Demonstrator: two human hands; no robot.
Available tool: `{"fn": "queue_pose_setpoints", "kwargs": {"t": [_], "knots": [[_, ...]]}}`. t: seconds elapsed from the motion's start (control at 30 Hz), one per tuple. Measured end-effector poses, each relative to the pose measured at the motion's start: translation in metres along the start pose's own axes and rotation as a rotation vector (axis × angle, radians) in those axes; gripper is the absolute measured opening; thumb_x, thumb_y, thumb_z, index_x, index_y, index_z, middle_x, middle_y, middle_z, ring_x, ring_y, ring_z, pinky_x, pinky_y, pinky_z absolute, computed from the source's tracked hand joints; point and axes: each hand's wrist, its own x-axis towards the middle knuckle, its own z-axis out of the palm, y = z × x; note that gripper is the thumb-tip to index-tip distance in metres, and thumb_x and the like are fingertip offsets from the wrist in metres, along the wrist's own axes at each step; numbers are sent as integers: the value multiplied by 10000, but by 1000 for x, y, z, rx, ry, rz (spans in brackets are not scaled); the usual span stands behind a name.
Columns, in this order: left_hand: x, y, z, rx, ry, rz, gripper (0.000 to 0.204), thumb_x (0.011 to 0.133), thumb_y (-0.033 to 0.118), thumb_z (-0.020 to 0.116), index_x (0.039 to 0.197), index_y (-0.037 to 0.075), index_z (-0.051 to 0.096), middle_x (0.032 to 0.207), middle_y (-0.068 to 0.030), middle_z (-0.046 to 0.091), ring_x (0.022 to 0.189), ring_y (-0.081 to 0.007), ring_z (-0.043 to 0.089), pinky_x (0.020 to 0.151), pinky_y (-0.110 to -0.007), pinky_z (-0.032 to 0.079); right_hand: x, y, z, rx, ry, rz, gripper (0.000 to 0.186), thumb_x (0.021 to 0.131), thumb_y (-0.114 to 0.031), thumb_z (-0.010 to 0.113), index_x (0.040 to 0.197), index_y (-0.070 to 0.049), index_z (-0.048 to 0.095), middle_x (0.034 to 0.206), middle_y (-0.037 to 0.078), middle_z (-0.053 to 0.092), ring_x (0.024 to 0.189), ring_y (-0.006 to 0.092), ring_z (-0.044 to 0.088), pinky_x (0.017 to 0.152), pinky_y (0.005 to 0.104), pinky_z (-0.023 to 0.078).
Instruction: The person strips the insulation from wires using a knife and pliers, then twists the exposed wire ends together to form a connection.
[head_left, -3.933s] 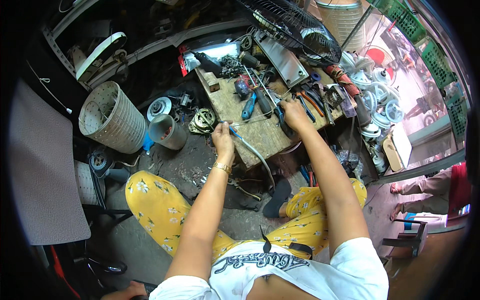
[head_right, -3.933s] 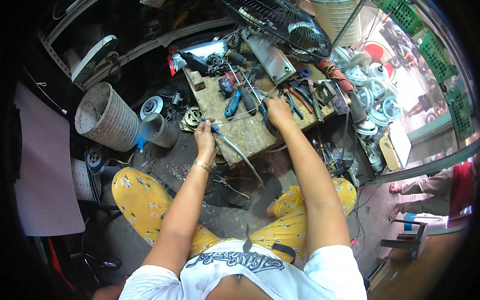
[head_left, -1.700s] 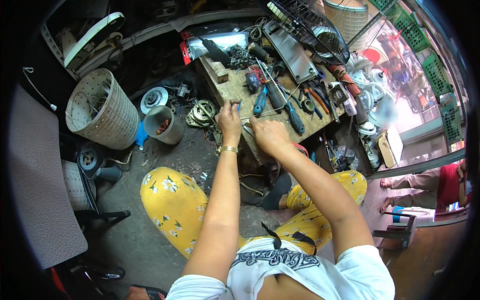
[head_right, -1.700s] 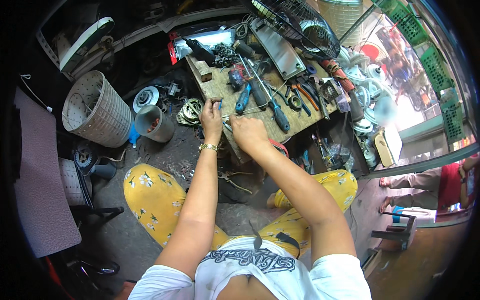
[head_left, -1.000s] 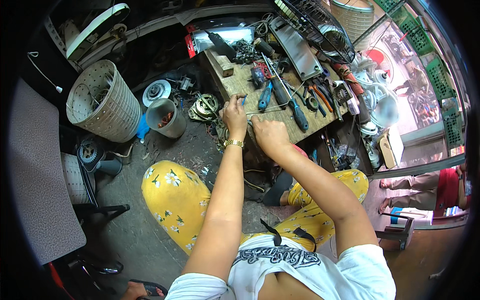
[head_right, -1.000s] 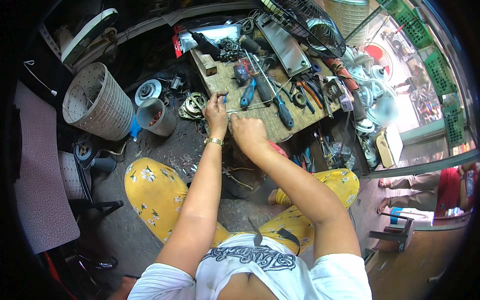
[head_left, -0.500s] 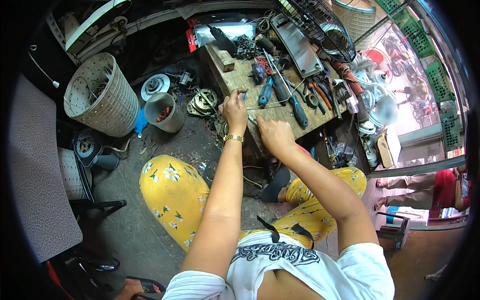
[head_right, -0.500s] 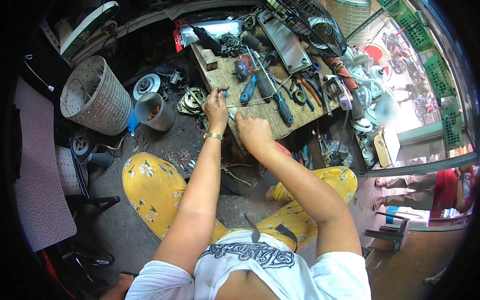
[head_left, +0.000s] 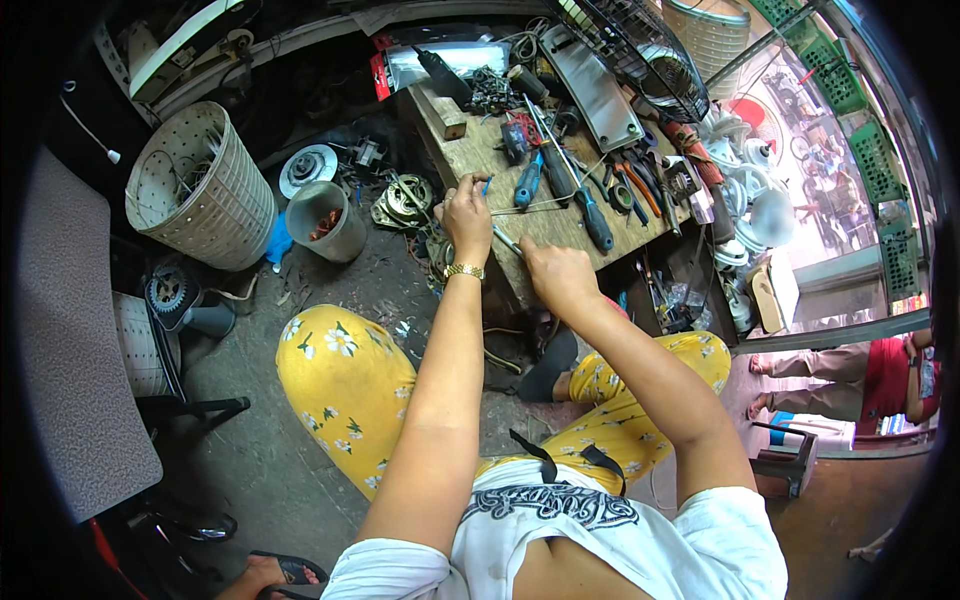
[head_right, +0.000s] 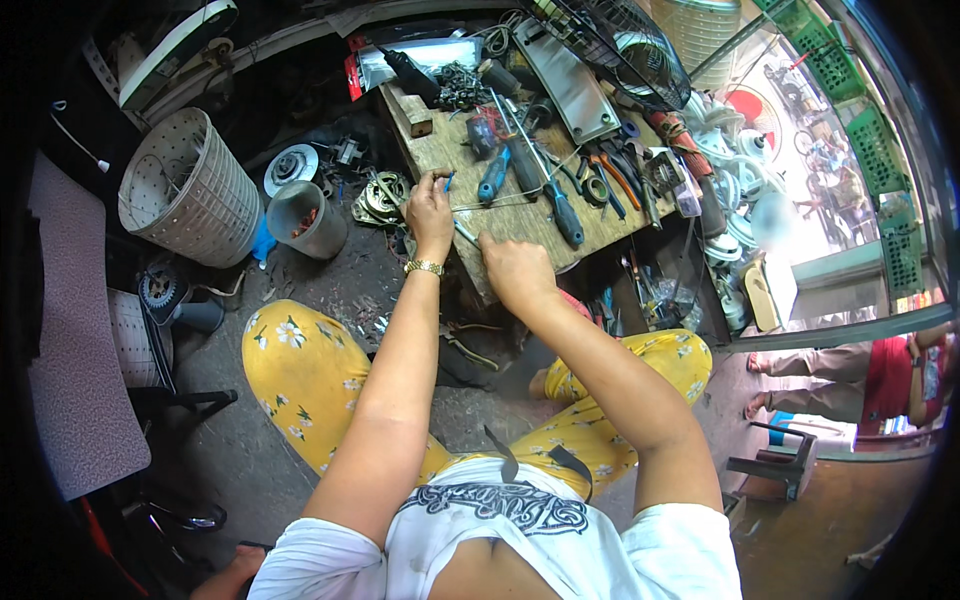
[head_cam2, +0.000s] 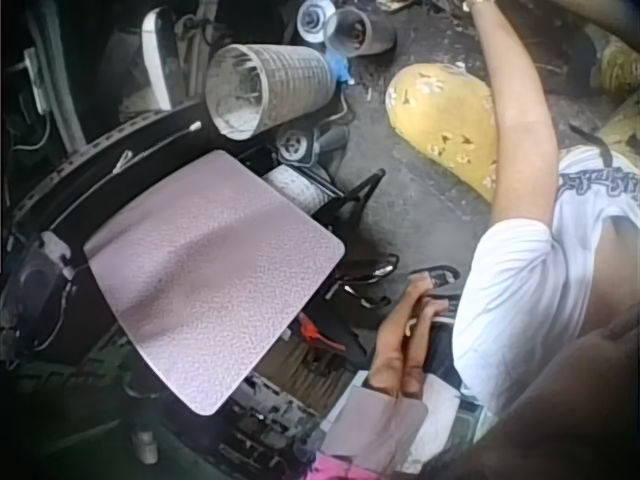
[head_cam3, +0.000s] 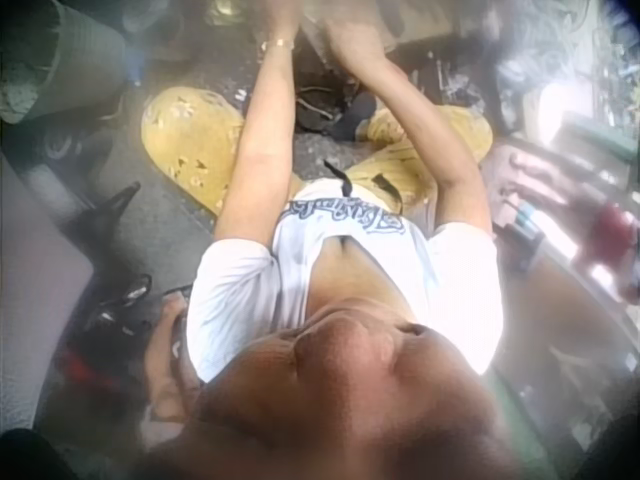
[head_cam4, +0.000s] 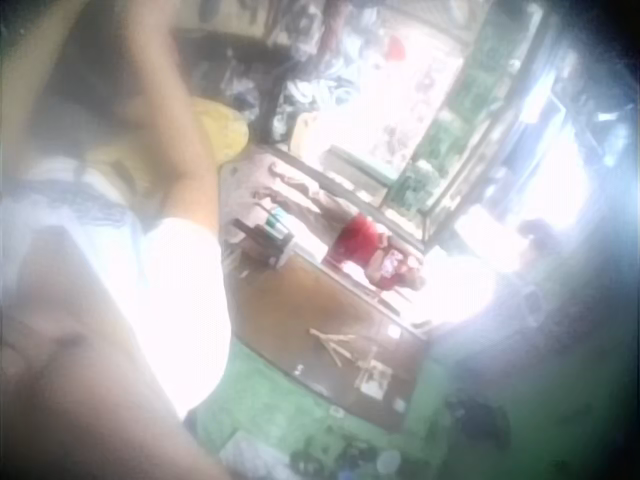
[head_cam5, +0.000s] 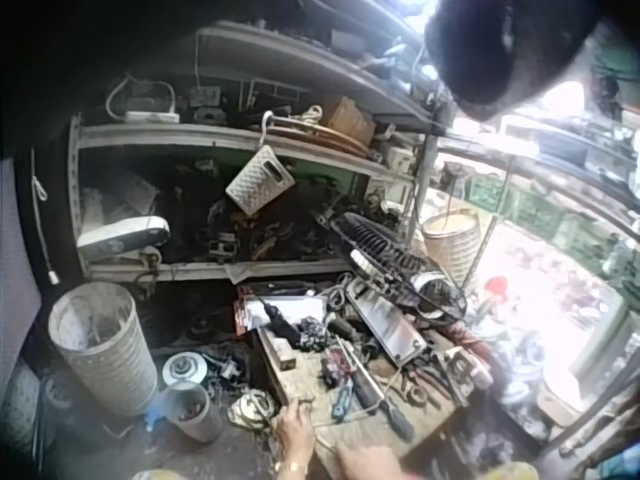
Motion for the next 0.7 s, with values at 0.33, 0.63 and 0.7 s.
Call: {"fn": "queue_pose_setpoints", "kwargs": {"t": [0.33,0.63,0.7], "knots": [[-1,-1,2,11,-22,2,163,944,185,508,975,150,665,792,-60,675,763,-247,632,712,-376,423,-12,11,10,25,66,-24,150,859,-119,497,999,-92,544,634,158,635,607,336,656,527,445,507],[-1,-3,4,10,-11,-10,138,915,167,534,977,200,652,760,-28,668,795,-252,610,732,-405,371,-25,13,1,-29,-18,-2,251,843,-105,494,1083,-86,563,687,143,664,627,316,672,552,429,526],[-2,0,5,3,-15,-22,135,912,161,538,974,198,651,760,-28,670,798,-248,608,740,-400,369,-28,15,5,-27,-2,8,260,842,-105,494,1092,-90,564,683,143,663,624,314,672,552,430,526]]}}
